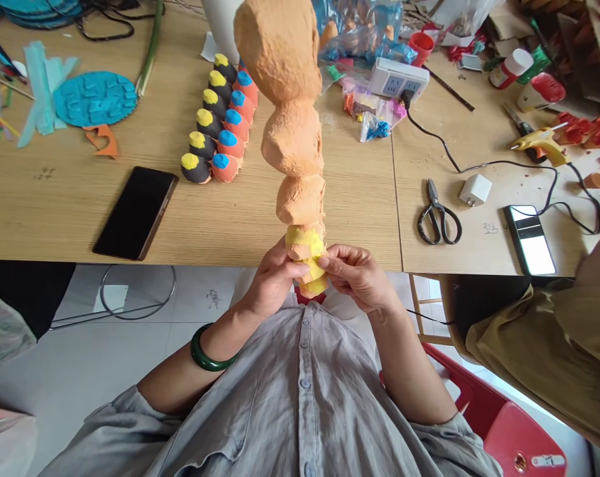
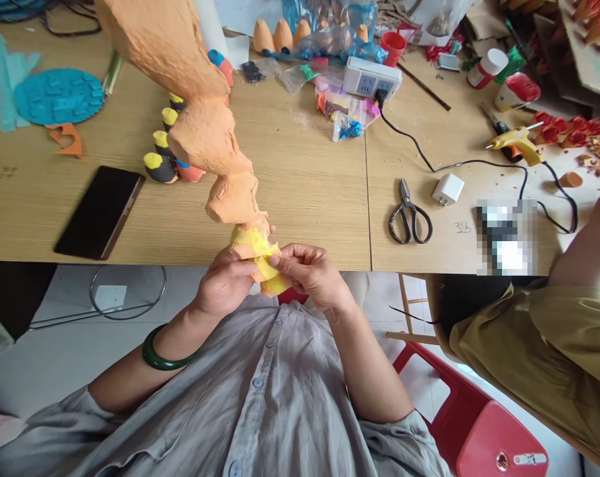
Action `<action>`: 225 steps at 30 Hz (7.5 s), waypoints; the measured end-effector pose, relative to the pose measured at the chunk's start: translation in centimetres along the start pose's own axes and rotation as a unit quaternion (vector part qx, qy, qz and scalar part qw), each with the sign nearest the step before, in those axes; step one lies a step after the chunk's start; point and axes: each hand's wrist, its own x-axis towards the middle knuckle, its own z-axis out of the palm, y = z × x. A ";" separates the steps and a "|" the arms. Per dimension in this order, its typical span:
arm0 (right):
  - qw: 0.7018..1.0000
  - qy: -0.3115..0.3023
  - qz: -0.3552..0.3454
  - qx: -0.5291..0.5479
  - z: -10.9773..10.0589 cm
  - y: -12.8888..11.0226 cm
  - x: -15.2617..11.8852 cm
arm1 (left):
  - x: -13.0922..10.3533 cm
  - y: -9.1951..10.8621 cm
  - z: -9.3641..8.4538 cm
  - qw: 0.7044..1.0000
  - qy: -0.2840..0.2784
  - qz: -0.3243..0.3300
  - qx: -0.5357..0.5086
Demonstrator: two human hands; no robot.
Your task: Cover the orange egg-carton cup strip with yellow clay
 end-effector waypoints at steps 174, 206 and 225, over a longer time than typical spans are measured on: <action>0.960 -0.010 -0.248 -0.130 -3.7 -5.6 17.3 | 17.0 4.7 -2.6 0.992 -0.094 0.026 0.085; 0.978 -0.011 -0.202 -0.057 -3.9 -6.5 16.9 | 17.1 4.5 -2.4 0.991 -0.121 0.057 -0.017; 0.981 -0.043 -0.184 -0.047 -4.4 -6.6 17.2 | 17.2 5.0 -2.2 0.992 -0.084 0.060 -0.068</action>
